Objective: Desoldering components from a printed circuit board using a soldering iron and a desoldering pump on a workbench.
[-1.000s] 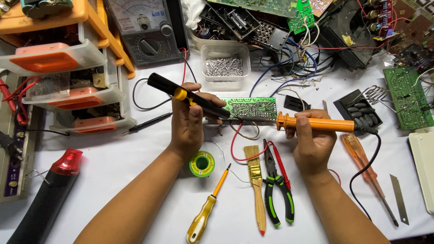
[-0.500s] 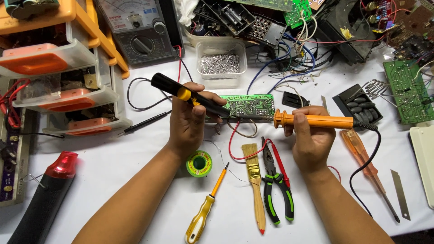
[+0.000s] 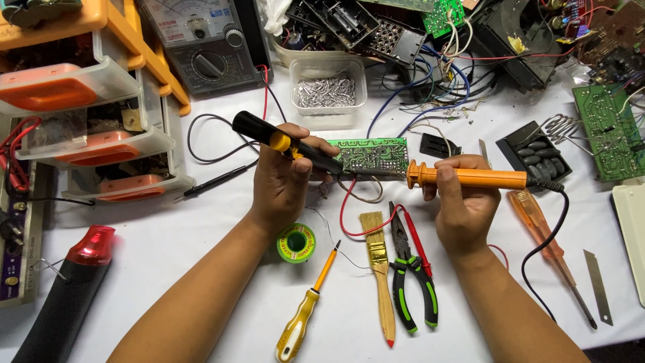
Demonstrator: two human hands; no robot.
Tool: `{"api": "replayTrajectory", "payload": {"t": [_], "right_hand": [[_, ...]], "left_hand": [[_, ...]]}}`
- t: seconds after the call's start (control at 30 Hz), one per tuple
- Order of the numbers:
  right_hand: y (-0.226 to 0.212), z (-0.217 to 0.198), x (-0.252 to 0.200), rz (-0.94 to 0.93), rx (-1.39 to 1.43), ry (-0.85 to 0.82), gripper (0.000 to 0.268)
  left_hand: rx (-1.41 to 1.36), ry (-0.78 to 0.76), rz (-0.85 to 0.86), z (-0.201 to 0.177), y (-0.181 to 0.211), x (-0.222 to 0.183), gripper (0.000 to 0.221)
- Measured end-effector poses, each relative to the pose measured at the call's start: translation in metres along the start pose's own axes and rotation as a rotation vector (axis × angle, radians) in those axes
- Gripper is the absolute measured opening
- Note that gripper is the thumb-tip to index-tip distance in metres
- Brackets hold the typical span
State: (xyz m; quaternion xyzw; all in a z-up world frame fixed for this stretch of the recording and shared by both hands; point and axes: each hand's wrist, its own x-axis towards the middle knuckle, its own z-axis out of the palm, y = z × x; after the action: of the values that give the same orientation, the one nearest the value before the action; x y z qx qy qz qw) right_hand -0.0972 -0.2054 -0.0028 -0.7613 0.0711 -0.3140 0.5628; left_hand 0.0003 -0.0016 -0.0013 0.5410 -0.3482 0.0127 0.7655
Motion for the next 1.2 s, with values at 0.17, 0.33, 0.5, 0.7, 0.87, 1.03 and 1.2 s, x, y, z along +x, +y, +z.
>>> {"api": "replayTrajectory", "payload": {"t": [0.17,0.33,0.5,0.7,0.87,1.03,1.2], "right_hand": [[-0.002,0.000,0.001,-0.016,0.004,0.003,0.013],[-0.004,0.001,0.002,-0.044,-0.010,0.002,0.012],[-0.001,0.000,0.001,-0.033,0.011,0.005,0.013],[-0.008,-0.003,0.005,-0.009,0.106,0.116,0.013],[-0.012,-0.006,0.009,-0.018,0.132,0.187,0.015],[-0.009,-0.006,0.011,-0.043,0.185,0.216,0.015],[-0.010,-0.006,0.009,-0.024,0.177,0.196,0.014]], "left_hand": [[-0.017,-0.003,0.004,0.001,0.000,0.000,0.033],[0.002,-0.001,0.001,0.001,0.000,0.001,0.032],[-0.030,0.008,-0.006,0.002,-0.001,0.001,0.029],[-0.022,0.034,0.061,-0.001,0.002,0.006,0.028],[-0.008,0.077,0.109,-0.004,0.007,0.012,0.033],[0.119,0.166,0.133,-0.006,0.014,0.025,0.038],[-0.144,0.291,0.045,-0.008,0.023,0.056,0.022]]}}
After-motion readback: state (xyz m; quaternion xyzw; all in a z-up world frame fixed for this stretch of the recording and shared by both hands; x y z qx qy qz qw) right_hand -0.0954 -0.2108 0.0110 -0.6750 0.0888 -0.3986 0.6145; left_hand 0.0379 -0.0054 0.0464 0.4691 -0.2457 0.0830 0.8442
